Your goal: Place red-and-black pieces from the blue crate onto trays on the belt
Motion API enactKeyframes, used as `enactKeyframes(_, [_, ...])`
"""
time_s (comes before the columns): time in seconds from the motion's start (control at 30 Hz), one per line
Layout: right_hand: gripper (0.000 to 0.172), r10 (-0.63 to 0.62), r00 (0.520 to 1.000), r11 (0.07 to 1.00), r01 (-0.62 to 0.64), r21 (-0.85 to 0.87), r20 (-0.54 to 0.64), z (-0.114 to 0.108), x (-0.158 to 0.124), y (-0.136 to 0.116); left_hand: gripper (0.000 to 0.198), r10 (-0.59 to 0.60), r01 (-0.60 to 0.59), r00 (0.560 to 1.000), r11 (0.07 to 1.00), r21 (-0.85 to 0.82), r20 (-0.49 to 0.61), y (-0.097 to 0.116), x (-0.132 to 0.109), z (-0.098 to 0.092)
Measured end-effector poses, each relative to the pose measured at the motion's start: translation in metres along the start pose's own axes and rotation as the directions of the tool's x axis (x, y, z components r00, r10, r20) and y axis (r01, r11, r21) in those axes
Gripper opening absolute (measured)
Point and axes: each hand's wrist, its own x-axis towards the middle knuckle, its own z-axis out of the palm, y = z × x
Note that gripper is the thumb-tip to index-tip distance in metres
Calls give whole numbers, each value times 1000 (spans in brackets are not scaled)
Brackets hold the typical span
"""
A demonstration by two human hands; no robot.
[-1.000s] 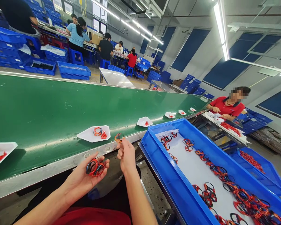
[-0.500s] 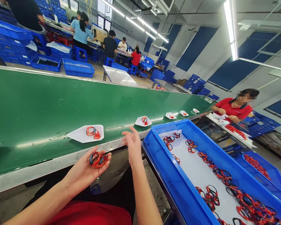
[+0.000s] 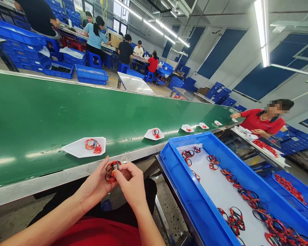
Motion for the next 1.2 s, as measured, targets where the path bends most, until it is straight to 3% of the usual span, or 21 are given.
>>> enactKeyframes(0.13, [17,168,986,916,-150,372,-17,-6,-1,4,17,2,-1,1000,998,57,-23,1,-3,0])
enactKeyframes(0.3, [26,357,931,609,-297,735,81,-10,2,11,31,75,-106,988,965,238,136,2,-7,-3])
enactKeyframes(0.43, [28,440,873,427,-410,806,211,-11,4,16,36,225,-299,949,861,412,219,4,-9,-3])
enactKeyframes(0.57, [29,450,849,386,-464,797,277,-10,4,17,31,326,-428,904,707,563,277,9,-10,0])
enactKeyframes(0.63, [30,457,844,373,-467,801,279,-10,3,15,25,328,-438,899,685,583,290,12,-9,0])
enactKeyframes(0.73, [28,419,856,342,-458,821,303,-11,2,9,17,254,-366,928,754,545,273,13,-5,-3])
enactKeyframes(0.9, [26,324,886,356,-439,825,332,-13,-2,-1,19,-29,-2,993,964,267,112,10,0,-8])
enactKeyframes(1.0, [26,319,895,376,-422,825,312,-13,-5,-3,14,-113,105,993,984,146,44,8,0,-6])
enactKeyframes(1.2, [25,352,891,392,-419,819,287,-12,-6,-4,12,-189,188,981,982,11,53,9,-1,-2])
